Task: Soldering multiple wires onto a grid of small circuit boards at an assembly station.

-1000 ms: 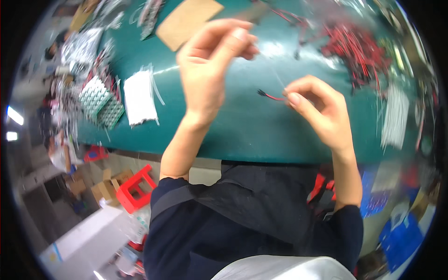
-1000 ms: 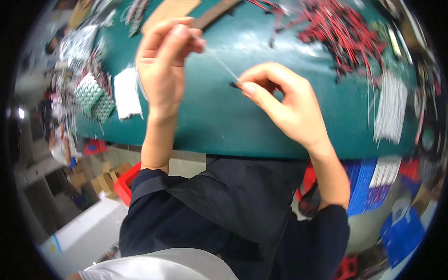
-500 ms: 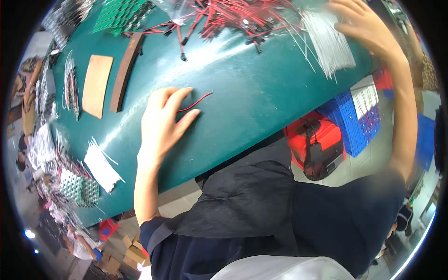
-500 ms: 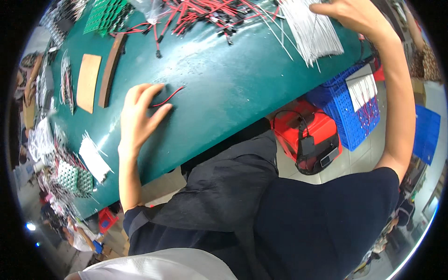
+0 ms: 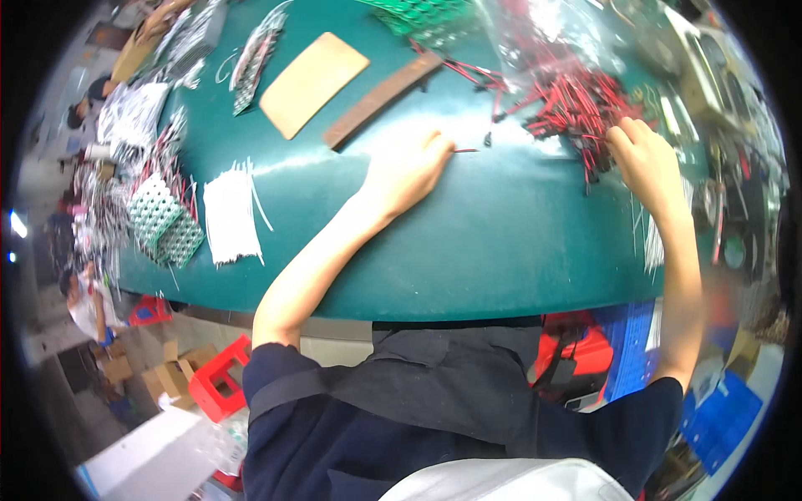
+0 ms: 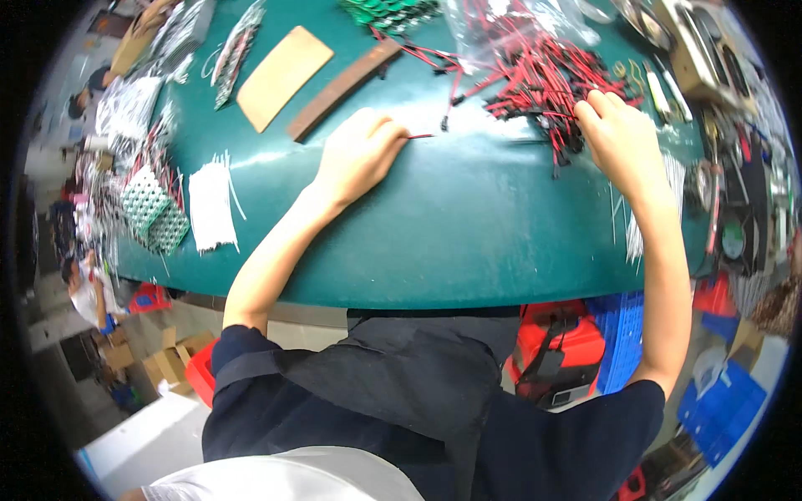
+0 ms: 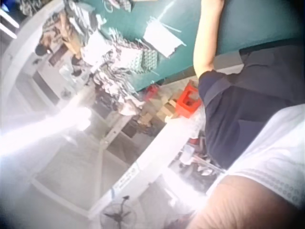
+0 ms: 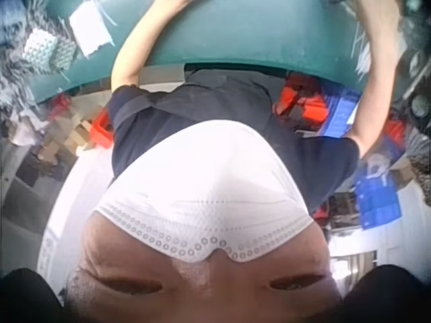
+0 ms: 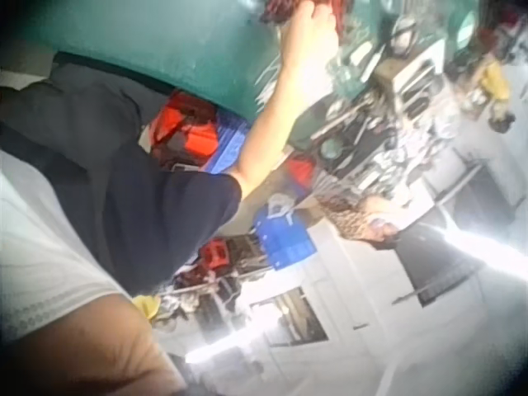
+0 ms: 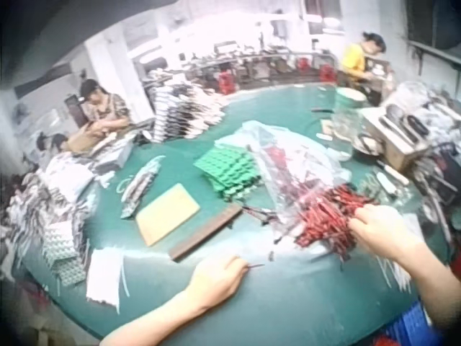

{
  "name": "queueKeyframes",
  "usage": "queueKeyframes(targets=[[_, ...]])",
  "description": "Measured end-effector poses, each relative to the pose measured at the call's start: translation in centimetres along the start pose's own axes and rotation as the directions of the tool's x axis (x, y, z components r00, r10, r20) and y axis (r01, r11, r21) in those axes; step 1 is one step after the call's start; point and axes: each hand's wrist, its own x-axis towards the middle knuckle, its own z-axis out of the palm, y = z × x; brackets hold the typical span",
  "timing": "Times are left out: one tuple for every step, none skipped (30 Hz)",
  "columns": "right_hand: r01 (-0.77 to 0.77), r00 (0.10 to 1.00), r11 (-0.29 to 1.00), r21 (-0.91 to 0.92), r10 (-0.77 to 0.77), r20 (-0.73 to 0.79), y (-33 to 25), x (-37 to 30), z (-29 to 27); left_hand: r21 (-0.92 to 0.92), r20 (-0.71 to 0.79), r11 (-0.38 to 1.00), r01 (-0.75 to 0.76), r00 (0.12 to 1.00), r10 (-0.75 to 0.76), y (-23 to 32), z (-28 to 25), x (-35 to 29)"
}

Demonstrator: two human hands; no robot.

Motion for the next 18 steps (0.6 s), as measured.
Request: queueKeyframes(targets=[[0.021,1.000,1.000,-0.010,-0.021,-0.019,-0.2,1.0,-0.2,0.013,-0.001,1.000,-0.005,1.000,0.005,-0.1,0.6,0.8],[0.015,0.999,0.994,-0.104,-0.012,0.033,-0.4,2.0,-0.2,0.033,-0.043,0.995,-0.099,0.994,0.101,-0.4,1.0,1.7],[0.003,0.996,0.979,-0.203,0.014,0.086,-0.4,2.7,-0.4,-0.008,-0.065,0.991,-0.137,0.989,0.136,-0.8,1.7,2.5],[0.011,0.992,0.966,-0.259,0.021,0.121,-1.1,3.6,-1.4,-0.037,-0.093,0.985,-0.169,0.982,0.165,-1.4,1.7,3.3],[-0.040,0.988,0.985,-0.170,0.065,0.142,-2.2,4.4,-2.5,-0.017,-0.117,0.987,-0.160,0.981,0.157,-2.1,1.4,3.5],[-0.084,0.982,0.993,-0.077,0.096,0.166,-3.9,5.9,-4.0,-0.017,-0.185,0.991,-0.133,0.974,0.128,-2.5,0.8,3.7],[-0.006,0.999,0.997,0.080,0.002,0.048,-4.8,7.2,-5.0,-0.027,-0.255,0.992,-0.122,0.961,0.111,-2.8,0.3,4.2],[0.100,0.992,0.983,0.156,-0.086,-0.094,-6.3,9.0,-5.6,0.014,-0.286,0.999,-0.033,0.958,0.035,-3.7,-0.4,4.0],[0.130,0.989,0.965,0.229,-0.112,-0.092,-7.7,11.1,-6.5,0.068,-0.301,0.996,0.056,0.953,-0.033,-4.4,-1.6,3.9],[0.142,0.981,0.939,0.312,-0.092,-0.171,-9.4,13.9,-6.3,0.122,-0.316,0.982,0.145,0.943,-0.100,-5.0,-2.8,3.6],[0.243,0.947,0.909,0.337,-0.148,-0.284,-9.7,17.3,-5.1,0.167,-0.365,0.962,0.214,0.920,-0.141,-5.6,-3.4,3.3],[0.236,0.941,0.912,0.335,-0.129,-0.314,-10.6,20.9,-4.3,0.216,-0.363,0.939,0.268,0.915,-0.178,-6.8,-3.4,2.6],[0.150,0.931,0.930,0.336,-0.018,-0.364,-12.0,24.0,-3.3,0.163,-0.301,0.949,0.271,0.929,-0.214,-8.4,-2.8,1.2],[0.091,0.909,0.944,0.316,0.051,-0.414,-12.4,26.8,-2.0,0.108,-0.239,0.958,0.267,0.942,-0.236,-9.5,-2.2,0.4],[-0.020,0.891,0.976,0.219,0.117,-0.440,-12.6,29.2,-0.2,0.133,-0.232,0.952,0.276,0.943,-0.241,-9.3,-1.9,0.5],[-0.106,0.854,0.984,0.142,0.163,-0.494,-12.7,31.0,2.1,0.163,-0.233,0.944,0.286,0.941,-0.245,-8.7,-1.8,0.2],[-0.150,0.904,0.975,0.167,0.203,-0.376,-12.9,32.1,3.7,0.184,-0.242,0.948,0.261,0.947,-0.214,-8.7,-1.9,-0.5],[-0.191,0.929,0.981,-0.035,0.169,-0.330,-12.0,33.1,6.1,0.199,-0.247,0.955,0.220,0.954,-0.169,-8.4,-1.8,-0.7]])
